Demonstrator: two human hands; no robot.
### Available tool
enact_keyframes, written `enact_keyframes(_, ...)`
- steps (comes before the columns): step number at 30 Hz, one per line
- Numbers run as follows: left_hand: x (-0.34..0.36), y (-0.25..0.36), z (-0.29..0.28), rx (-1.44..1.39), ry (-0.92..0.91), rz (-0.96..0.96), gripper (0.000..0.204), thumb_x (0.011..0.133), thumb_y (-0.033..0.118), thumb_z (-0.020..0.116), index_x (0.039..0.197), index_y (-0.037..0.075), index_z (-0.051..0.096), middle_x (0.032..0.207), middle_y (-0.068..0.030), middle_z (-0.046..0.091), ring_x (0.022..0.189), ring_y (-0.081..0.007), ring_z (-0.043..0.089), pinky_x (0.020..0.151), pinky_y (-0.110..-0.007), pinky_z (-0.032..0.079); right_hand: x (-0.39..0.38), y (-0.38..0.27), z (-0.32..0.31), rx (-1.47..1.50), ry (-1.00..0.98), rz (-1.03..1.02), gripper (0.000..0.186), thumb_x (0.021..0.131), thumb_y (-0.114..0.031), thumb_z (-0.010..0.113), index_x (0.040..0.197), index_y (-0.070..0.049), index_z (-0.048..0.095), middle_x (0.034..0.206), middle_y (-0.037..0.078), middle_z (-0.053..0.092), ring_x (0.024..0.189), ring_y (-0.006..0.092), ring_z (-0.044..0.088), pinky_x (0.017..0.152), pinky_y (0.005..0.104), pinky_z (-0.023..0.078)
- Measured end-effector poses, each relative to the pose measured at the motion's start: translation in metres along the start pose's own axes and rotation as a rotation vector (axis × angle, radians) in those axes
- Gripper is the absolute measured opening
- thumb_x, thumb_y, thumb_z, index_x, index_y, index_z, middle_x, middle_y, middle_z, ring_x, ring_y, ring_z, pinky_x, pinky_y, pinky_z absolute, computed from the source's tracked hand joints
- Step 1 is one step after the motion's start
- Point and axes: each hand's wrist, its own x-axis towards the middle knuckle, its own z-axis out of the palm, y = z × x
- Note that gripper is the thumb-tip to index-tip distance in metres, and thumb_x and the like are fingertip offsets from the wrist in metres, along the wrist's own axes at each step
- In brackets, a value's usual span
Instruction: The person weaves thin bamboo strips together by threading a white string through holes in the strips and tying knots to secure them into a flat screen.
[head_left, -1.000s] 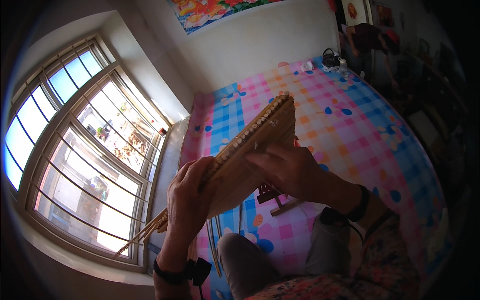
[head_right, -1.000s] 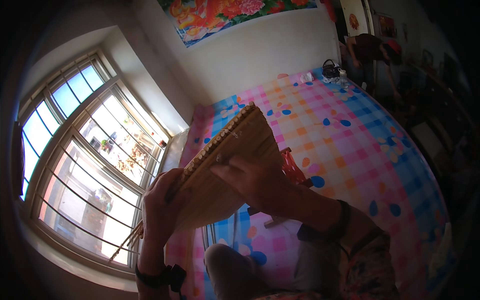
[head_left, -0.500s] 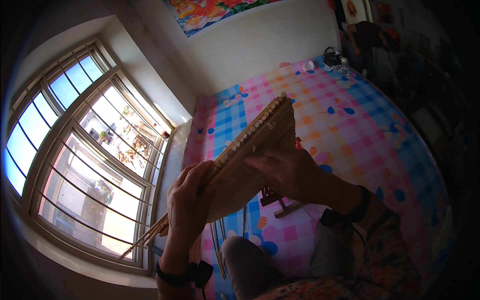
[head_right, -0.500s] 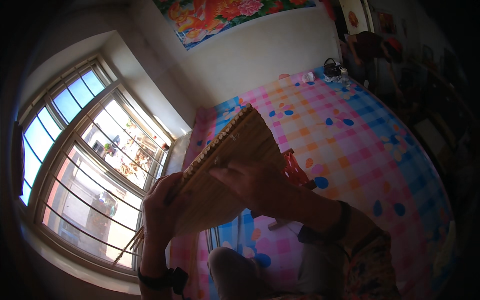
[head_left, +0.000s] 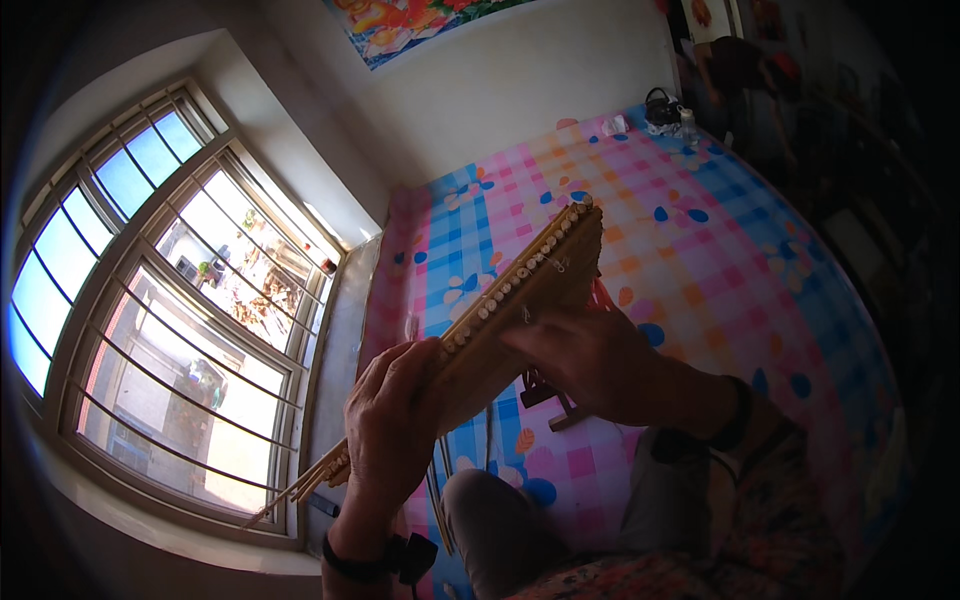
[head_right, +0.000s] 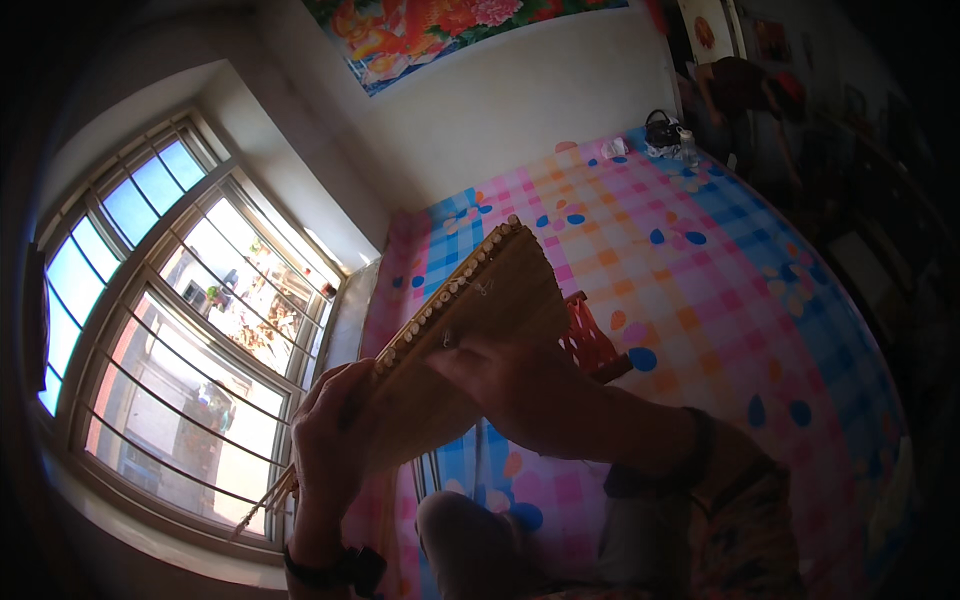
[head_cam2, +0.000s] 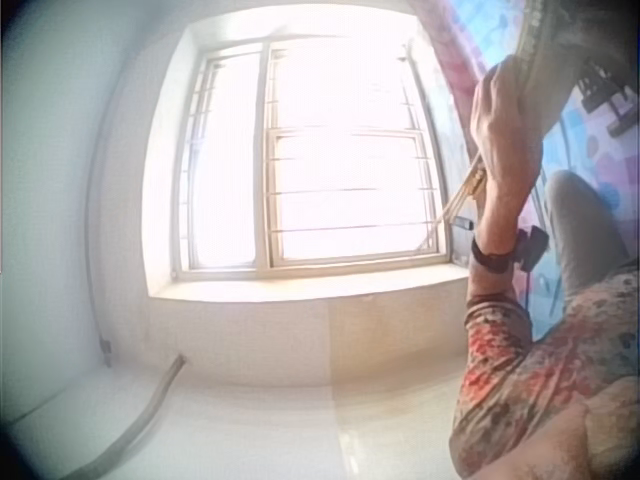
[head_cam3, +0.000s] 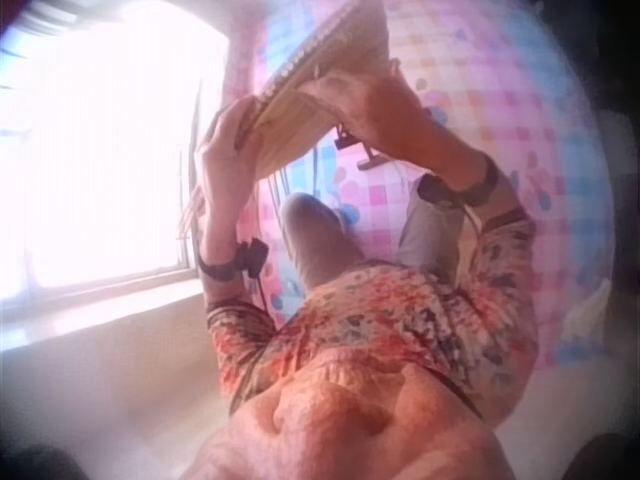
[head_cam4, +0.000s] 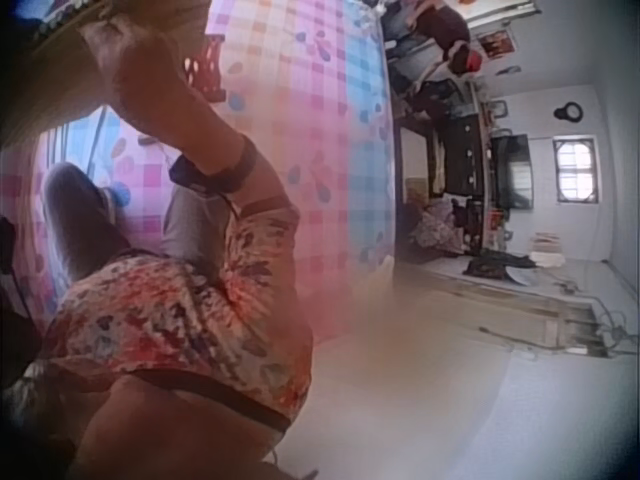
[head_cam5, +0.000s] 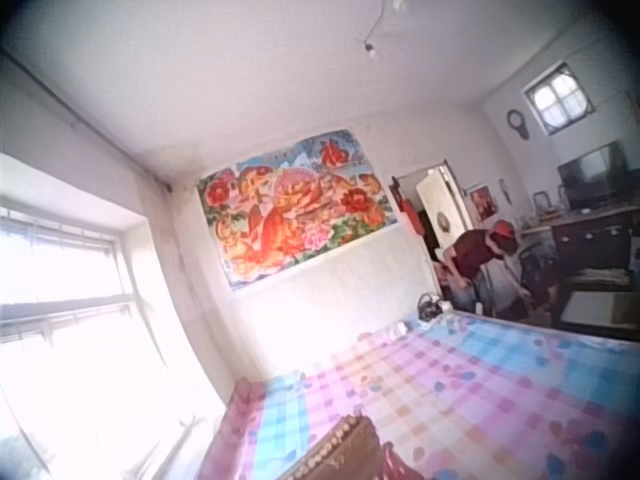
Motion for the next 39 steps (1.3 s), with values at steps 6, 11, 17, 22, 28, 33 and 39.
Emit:
enact_keyframes(6,-0.011,0.0,0.002,0.051,0.018,0.109,0.038,0.078,0.002,0.069,0.114,0.001,0.061,0.103,-0.0171,0.065,0.092,-0.0334,0.065,0.078,-0.041,0.052,-0.006,-0.004,-0.002,0.01,-0.025,-0.001,0.035,0.082,0.001,0.054,0.117,0.002,0.057,0.105,0.02,0.061,0.091,0.036,0.064,0.077,0.0395,0.054)
enact_keyframes(11,-0.027,0.013,0.013,0.051,0.056,0.157,0.041,0.077,0.002,0.072,0.116,0.002,0.06,0.101,-0.0151,0.064,0.086,-0.0315,0.064,0.072,-0.041,0.052,-0.034,-0.01,0.006,-0.084,-0.031,0.068,0.036,0.079,-0.004,0.063,0.115,-0.005,0.06,0.099,0.014,0.062,0.082,0.0306,0.065,0.064,0.0368,0.055)
enact_keyframes(17,-0.043,0.028,0.022,0.099,0.063,0.133,0.036,0.078,0.0,0.072,0.112,0.0,0.061,0.1,-0.0166,0.064,0.084,-0.0312,0.065,0.071,-0.039,0.053,-0.062,-0.013,-0.002,-0.089,0.033,0.04,0.038,0.077,-0.008,0.067,0.115,-0.009,0.063,0.089,0.007,0.065,0.074,0.0229,0.066,0.059,0.0341,0.054)
enact_keyframes(22,-0.052,0.032,0.026,0.064,0.046,0.182,0.037,0.078,0.001,0.072,0.113,-0.001,0.061,0.099,-0.017,0.063,0.081,-0.0314,0.064,0.069,-0.039,0.052,-0.08,-0.02,-0.011,-0.043,-0.154,0.159,0.039,0.081,-0.008,0.065,0.12,-0.011,0.062,0.088,0.008,0.065,0.075,0.0229,0.067,0.061,0.0346,0.054)
enact_keyframes(28,-0.059,0.037,0.03,0.095,0.038,0.237,0.034,0.079,0.0,0.071,0.111,-0.005,0.061,0.096,-0.0187,0.062,0.076,-0.0308,0.062,0.066,-0.039,0.052,-0.091,-0.028,-0.016,0.052,-0.118,0.232,0.029,0.086,-0.008,0.062,0.115,-0.011,0.066,0.072,0.009,0.061,0.061,0.0243,0.062,0.053,0.0349,0.05)
enact_keyframes(33,-0.062,0.035,0.032,0.119,0.03,0.291,0.035,0.079,-0.001,0.07,0.112,-0.009,0.059,0.094,-0.0197,0.062,0.073,-0.0301,0.062,0.064,-0.039,0.052,-0.096,-0.035,-0.011,0.093,-0.071,0.234,0.028,0.086,-0.005,0.063,0.113,-0.007,0.065,0.071,0.01,0.062,0.059,0.0249,0.061,0.052,0.0353,0.048)
enact_keyframes(39,-0.067,0.033,0.031,0.094,0.022,0.302,0.034,0.079,-0.003,0.07,0.11,-0.011,0.059,0.094,-0.021,0.061,0.073,-0.0307,0.062,0.061,-0.037,0.051,-0.097,-0.033,0.0,0.147,-0.017,0.216,0.033,0.081,0.0,0.066,0.113,-0.005,0.065,0.068,0.009,0.059,0.056,0.0239,0.06,0.05,0.0346,0.046)
